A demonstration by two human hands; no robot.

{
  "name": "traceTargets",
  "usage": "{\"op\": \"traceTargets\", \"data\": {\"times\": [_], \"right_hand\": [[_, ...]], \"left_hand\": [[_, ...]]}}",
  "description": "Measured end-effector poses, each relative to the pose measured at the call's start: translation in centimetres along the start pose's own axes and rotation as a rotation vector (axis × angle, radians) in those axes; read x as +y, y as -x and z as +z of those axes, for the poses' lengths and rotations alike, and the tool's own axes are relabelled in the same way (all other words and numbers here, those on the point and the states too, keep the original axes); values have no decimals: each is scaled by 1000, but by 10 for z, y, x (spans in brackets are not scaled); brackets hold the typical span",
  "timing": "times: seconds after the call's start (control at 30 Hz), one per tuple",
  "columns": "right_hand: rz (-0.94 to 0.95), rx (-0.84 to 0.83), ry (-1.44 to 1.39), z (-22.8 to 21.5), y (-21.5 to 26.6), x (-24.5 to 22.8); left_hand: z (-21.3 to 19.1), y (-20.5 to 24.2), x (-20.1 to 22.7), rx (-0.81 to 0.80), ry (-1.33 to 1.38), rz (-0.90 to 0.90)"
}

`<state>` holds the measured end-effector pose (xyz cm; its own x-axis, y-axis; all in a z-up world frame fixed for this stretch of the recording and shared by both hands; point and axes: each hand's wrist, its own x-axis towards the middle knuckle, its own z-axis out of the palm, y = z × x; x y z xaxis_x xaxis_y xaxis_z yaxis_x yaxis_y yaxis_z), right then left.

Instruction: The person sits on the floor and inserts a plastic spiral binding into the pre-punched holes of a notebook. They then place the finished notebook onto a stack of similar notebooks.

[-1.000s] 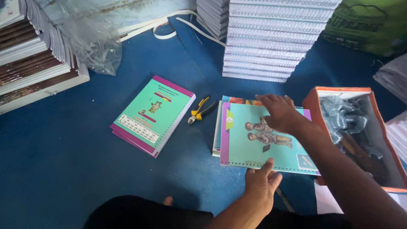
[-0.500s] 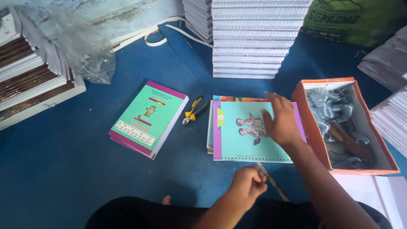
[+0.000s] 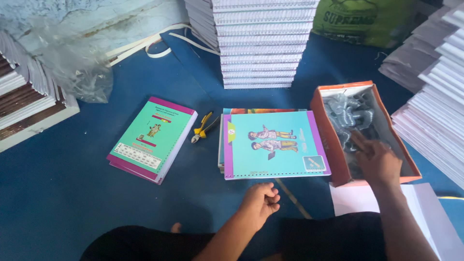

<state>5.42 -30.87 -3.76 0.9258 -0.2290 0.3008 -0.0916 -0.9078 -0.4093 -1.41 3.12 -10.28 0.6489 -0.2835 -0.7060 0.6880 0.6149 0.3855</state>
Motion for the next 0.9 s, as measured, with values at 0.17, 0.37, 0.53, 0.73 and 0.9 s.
{"op": "traceTargets", "data": {"times": [0.17,0.37,0.53,0.73,0.9], "right_hand": [[4,-210,75,23,-9,28],[117,-611,360,56,-33,54],[154,-593,487,56,-35,38],[24,-85,139,6,0,-12],[-299,340,-210,-31,39,-40]], "left_hand": [[2,32,15,-45,-172,41],[2,70,37,-103,-317,63],[-8,102,53,-177,-379,79],[-5,111,52,-151,-386,135],[5,116,40,-200,-506,133]]}}
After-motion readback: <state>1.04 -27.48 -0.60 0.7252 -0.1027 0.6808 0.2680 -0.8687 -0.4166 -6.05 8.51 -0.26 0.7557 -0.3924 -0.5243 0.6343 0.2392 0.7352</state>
